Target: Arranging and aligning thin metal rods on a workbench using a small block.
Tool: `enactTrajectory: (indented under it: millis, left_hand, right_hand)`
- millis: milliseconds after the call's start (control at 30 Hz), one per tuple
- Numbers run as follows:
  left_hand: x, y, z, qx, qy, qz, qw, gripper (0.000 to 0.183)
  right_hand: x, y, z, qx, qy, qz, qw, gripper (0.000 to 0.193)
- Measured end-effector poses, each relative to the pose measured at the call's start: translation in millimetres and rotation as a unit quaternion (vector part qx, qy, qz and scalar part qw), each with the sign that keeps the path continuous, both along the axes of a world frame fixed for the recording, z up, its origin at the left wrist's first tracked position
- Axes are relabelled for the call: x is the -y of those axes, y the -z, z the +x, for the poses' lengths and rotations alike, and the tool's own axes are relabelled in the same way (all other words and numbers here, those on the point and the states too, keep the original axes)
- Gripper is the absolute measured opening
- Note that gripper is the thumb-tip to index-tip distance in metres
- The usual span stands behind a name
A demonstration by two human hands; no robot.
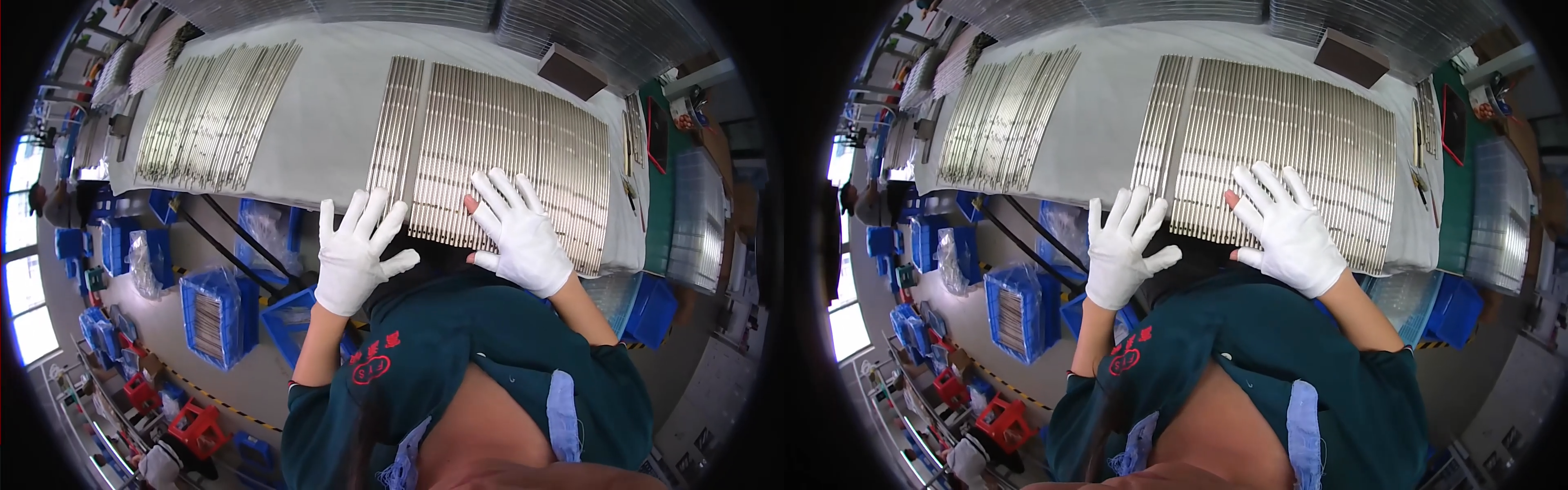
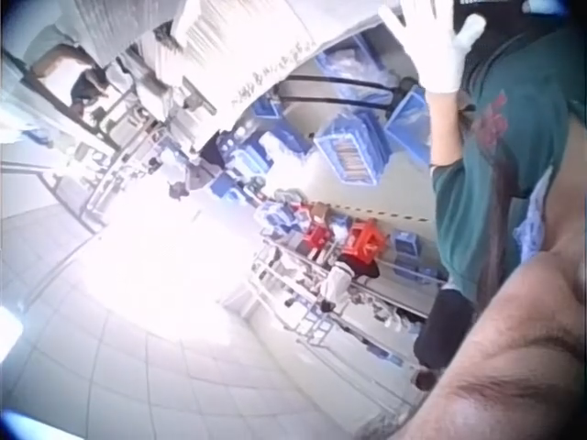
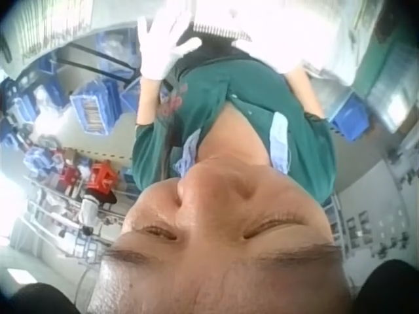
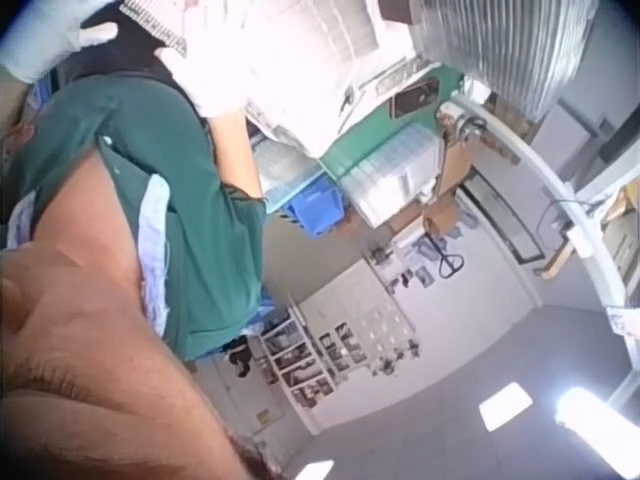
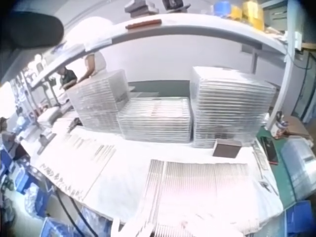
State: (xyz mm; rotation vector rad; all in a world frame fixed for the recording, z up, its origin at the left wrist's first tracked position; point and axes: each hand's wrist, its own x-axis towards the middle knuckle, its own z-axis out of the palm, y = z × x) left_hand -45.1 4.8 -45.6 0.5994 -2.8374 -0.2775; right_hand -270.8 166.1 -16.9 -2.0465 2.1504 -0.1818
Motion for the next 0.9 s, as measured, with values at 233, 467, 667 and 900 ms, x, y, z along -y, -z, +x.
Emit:
enactTrajectory:
  millis: [233, 467, 667, 900]
  left_hand:
    - [2.4, -2.6, 8.0, 0.023, -0.047, -0.006, 0.999, 0.083]
    - [-11.3, -3.8, -3.5, -0.012, 0.022, 0.025, 0.999, 0.081]
    - [-18.2, -8.0, -12.7, 0.004, 0.069, 0.022, 0.997, 0.075]
    - [-20.9, 1.1, -11.0, -0.026, 0.077, 0.011, 0.997, 0.077]
  right_hand:
    - [-0.1, 0.2, -0.2, -0.001, -0.005, 0.001, 1.0, 0.078]
    - [0.8, -1.7, 1.7, -0.006, -0.002, 0.004, 1.0, 0.077]
    - [1.3, 0.4, 1.5, 0.007, -0.005, -0.001, 1.0, 0.084]
    - [4.8, -4.6, 6.6, 0.02, 0.001, 0.018, 1.0, 0.093]
